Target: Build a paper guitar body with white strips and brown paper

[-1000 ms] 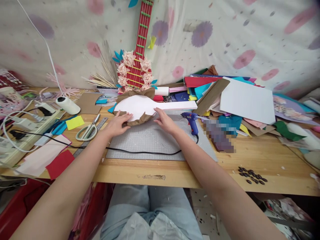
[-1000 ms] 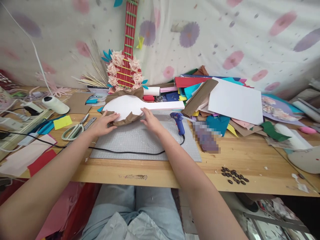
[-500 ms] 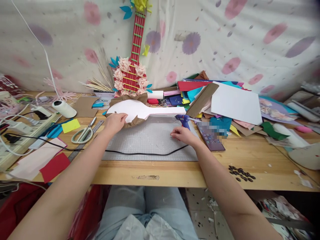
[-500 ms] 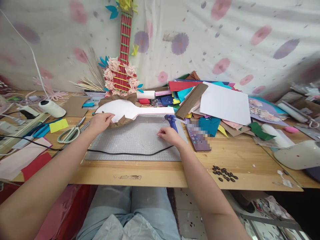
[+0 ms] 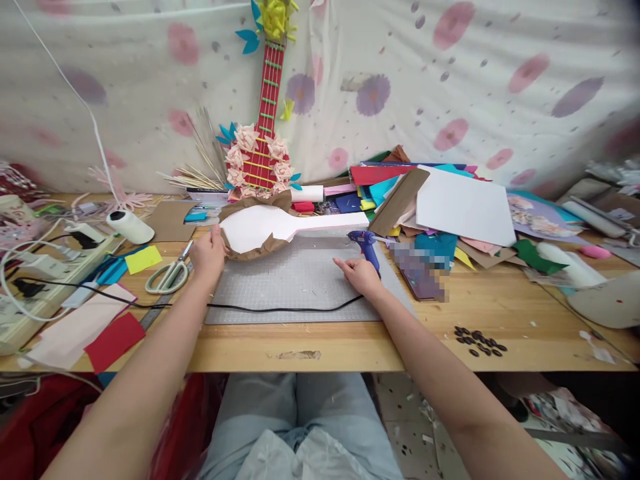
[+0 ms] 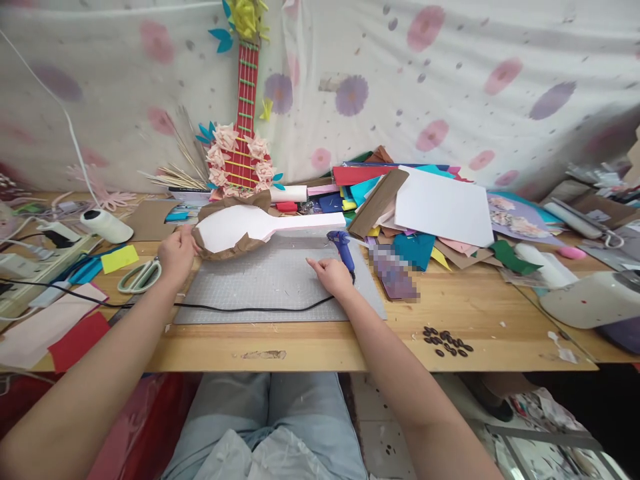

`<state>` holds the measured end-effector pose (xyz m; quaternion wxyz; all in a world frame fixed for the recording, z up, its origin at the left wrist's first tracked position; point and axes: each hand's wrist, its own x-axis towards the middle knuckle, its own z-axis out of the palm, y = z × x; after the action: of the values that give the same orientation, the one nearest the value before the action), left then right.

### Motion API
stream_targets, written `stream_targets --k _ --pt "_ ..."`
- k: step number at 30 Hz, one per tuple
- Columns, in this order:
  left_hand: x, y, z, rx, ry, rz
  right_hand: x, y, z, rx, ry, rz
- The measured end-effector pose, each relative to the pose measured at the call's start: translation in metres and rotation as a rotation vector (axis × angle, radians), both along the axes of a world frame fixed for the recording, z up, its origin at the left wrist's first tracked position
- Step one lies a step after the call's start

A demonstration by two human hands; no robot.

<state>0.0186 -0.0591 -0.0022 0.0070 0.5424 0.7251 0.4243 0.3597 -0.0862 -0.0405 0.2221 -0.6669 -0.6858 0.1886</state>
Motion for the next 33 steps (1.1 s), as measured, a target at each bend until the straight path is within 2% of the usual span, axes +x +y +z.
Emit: stream_targets --k 2,4,8,10,15,20,25,30,33 --pt "-0.006 -0.001 -0.013 0.13 -0.036 0.047 -0.001 0.0 -0.002 0.027 -0.041 -0.034" --pt "-0.011 -0.002 -0.026 0.189 -0.062 0.067 -0.002 0.001 -0.005 0.051 -0.096 -0.063" --pt "-0.015 -0.005 -0.039 0.016 -0.067 0.055 -0.003 0.002 -0.009 0.077 -0.173 -0.095" --pt "-0.017 -0.005 -0.037 -0.075 -0.075 0.057 -0.004 0.003 -0.009 0.071 -0.191 -0.101" --pt "-0.022 0.004 -0.023 -0.139 -0.14 0.087 -0.006 0.002 -0.007 0.049 -0.228 -0.116" --pt "-0.024 0.014 -0.015 -0.026 -0.113 0.122 -0.005 0.003 -0.007 0.057 -0.246 -0.141" --pt "-0.028 0.022 -0.012 0.137 -0.036 0.044 -0.006 0.004 -0.006 0.048 -0.281 -0.142" --pt "-0.028 0.029 -0.012 0.079 0.003 -0.131 -0.007 0.006 -0.006 0.014 -0.321 -0.146" --pt "-0.022 0.024 -0.016 0.022 0.067 -0.142 -0.008 0.008 -0.006 -0.003 -0.356 -0.154"
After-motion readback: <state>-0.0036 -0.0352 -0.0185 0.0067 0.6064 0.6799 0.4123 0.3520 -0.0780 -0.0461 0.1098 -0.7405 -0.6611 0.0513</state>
